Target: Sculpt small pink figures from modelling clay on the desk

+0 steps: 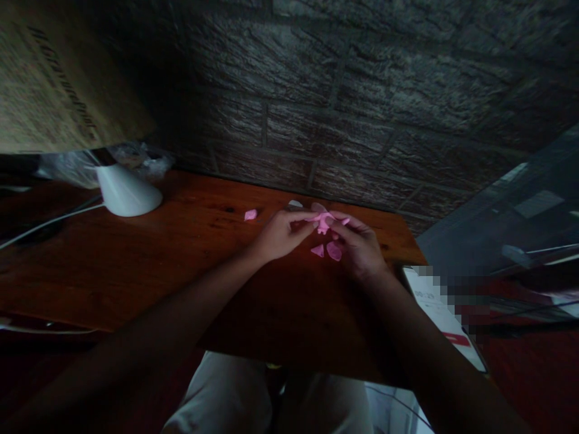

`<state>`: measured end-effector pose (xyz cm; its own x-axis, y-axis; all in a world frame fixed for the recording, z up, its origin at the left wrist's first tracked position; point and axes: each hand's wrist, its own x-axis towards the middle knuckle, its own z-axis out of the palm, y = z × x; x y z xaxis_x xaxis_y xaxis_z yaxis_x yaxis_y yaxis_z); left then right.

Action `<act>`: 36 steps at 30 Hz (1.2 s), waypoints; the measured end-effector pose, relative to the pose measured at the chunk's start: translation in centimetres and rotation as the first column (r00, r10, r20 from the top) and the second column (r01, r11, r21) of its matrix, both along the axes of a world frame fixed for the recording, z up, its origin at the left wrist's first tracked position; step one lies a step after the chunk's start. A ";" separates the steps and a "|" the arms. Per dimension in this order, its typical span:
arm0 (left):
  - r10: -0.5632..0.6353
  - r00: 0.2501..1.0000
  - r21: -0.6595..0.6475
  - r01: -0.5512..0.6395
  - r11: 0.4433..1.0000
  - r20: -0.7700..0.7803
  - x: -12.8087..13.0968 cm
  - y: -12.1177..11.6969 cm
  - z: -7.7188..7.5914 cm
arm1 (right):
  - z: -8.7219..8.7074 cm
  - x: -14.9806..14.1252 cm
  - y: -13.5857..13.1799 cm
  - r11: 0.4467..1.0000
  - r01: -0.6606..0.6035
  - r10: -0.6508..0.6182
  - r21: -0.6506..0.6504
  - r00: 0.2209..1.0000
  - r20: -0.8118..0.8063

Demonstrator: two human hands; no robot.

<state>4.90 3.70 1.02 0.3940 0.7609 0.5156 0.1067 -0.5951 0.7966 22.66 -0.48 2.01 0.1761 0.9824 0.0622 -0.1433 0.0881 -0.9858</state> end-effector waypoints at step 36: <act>-0.107 0.982 -0.173 0.134 0.976 0.156 -1.0 2.5 -1.1 | 0.4 2.0 0.0 0.998 -0.063 0.050 0.020 0.913 0.404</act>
